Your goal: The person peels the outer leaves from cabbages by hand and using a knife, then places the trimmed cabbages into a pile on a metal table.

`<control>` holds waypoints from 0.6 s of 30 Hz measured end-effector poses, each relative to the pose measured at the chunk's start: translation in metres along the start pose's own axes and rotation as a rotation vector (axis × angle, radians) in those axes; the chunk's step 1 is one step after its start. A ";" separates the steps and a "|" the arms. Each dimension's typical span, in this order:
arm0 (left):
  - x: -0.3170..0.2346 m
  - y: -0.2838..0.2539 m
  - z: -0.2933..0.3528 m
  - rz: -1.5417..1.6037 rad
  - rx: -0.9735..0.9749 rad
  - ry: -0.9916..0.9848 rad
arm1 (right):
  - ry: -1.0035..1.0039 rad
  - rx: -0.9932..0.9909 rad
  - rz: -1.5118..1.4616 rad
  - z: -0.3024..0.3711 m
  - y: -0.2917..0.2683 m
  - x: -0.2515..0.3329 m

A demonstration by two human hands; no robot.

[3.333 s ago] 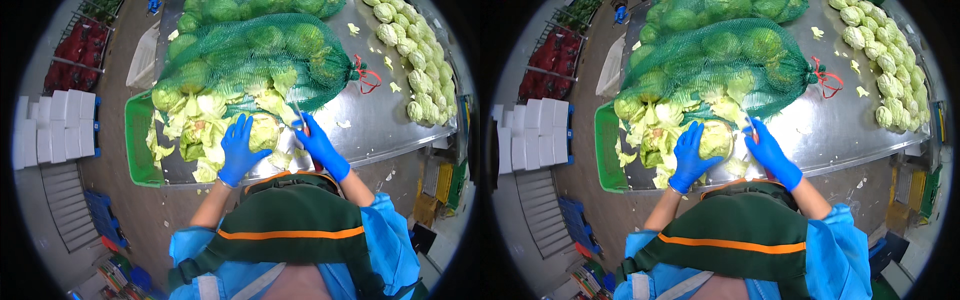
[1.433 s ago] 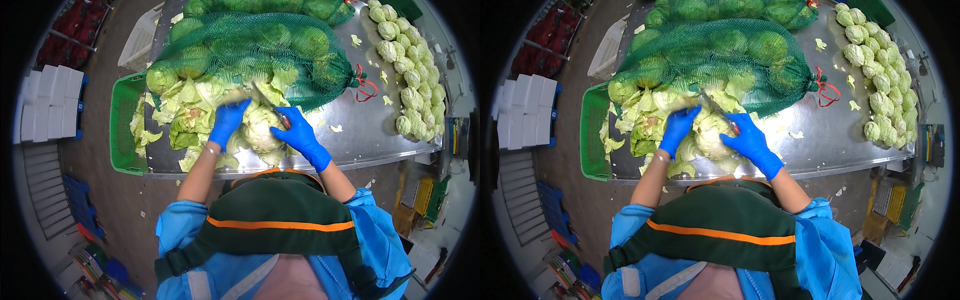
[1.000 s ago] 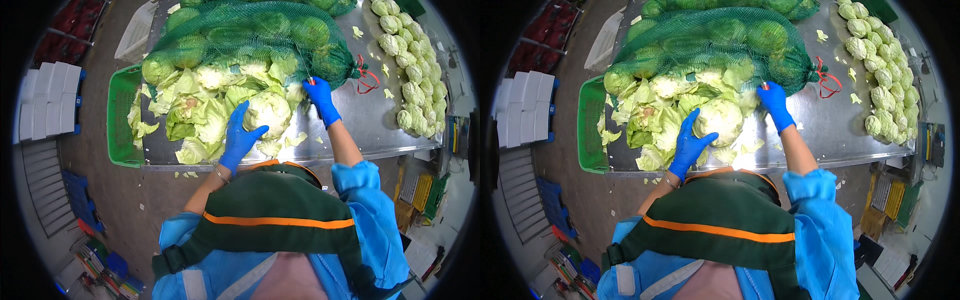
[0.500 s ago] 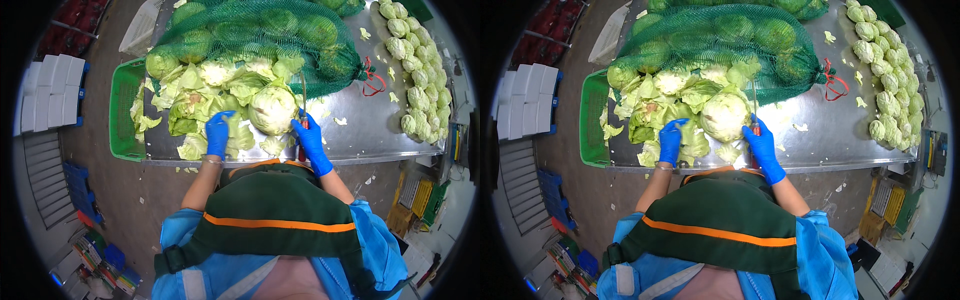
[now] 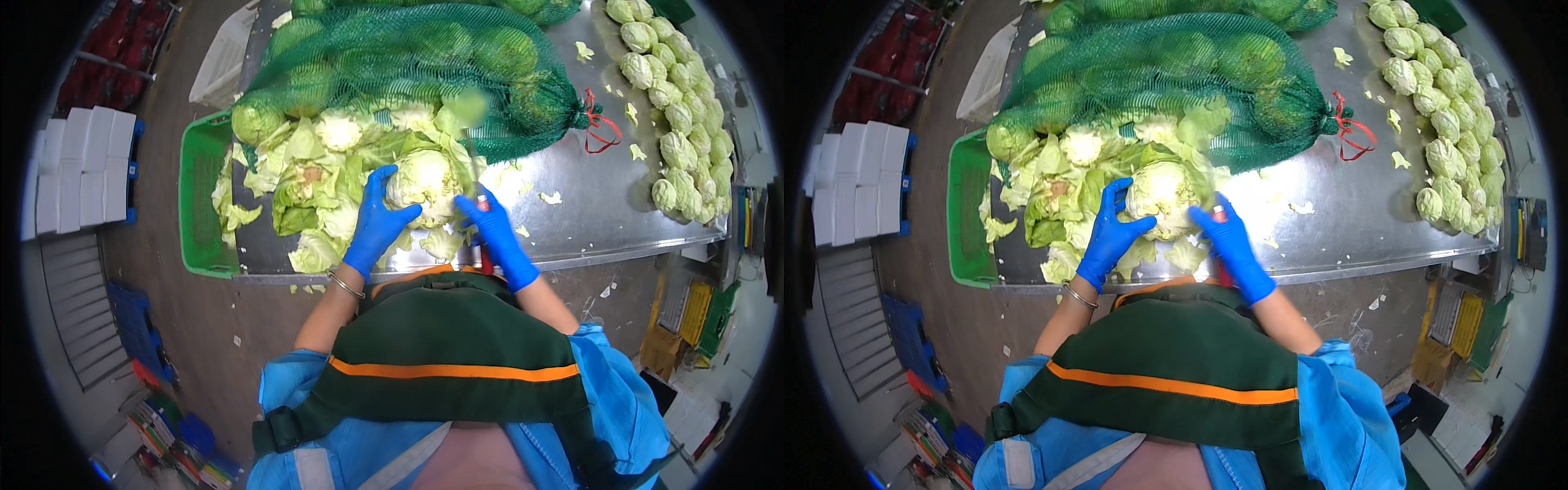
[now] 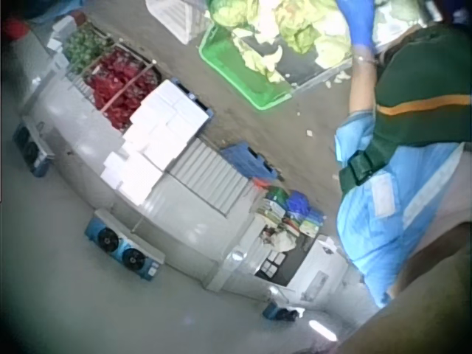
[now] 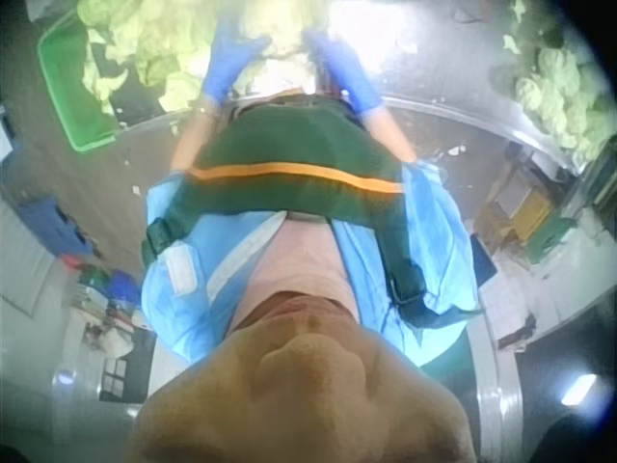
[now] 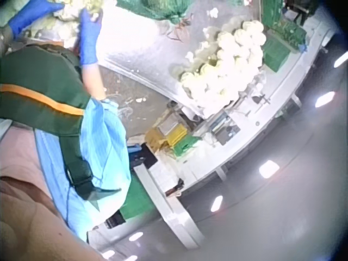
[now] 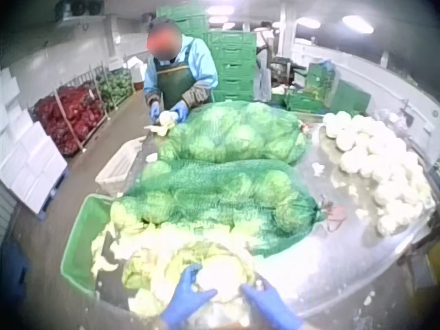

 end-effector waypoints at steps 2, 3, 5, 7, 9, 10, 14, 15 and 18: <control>0.005 0.002 -0.001 -0.093 -0.051 -0.013 | -0.303 -0.096 0.032 0.002 0.019 -0.022; 0.007 0.002 -0.001 -0.140 -0.075 -0.021 | -0.389 -0.093 0.039 0.005 0.025 -0.021; 0.001 0.004 0.000 -0.278 -0.083 -0.006 | -0.420 -0.048 0.036 0.003 0.024 -0.026; -0.002 0.003 -0.001 -0.408 -0.067 -0.027 | -0.458 -0.038 0.075 0.002 0.027 -0.027; 0.023 -0.005 -0.002 -0.190 -0.180 -0.001 | -0.492 -0.066 0.161 0.010 0.027 -0.016; 0.041 -0.021 -0.003 0.052 -0.162 -0.153 | -0.407 -0.040 0.068 0.007 0.023 -0.013; 0.099 -0.094 0.004 0.208 -0.449 -0.331 | -0.186 0.124 -0.014 -0.024 -0.004 0.020; 0.068 -0.098 0.002 0.086 -0.511 -0.107 | -0.179 0.170 -0.001 -0.034 -0.011 0.026; -0.048 -0.037 -0.007 -0.136 -0.157 0.335 | -0.281 0.252 0.227 -0.057 -0.012 0.038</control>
Point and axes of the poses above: each hand's wrist, its own z-axis away from the middle knuckle, its own y-axis out of the palm, x = y × z, the point moved 5 cm from there along -z, towards the middle knuckle, and after that the axes turned 13 degrees about -x, right-handed, at the moved point
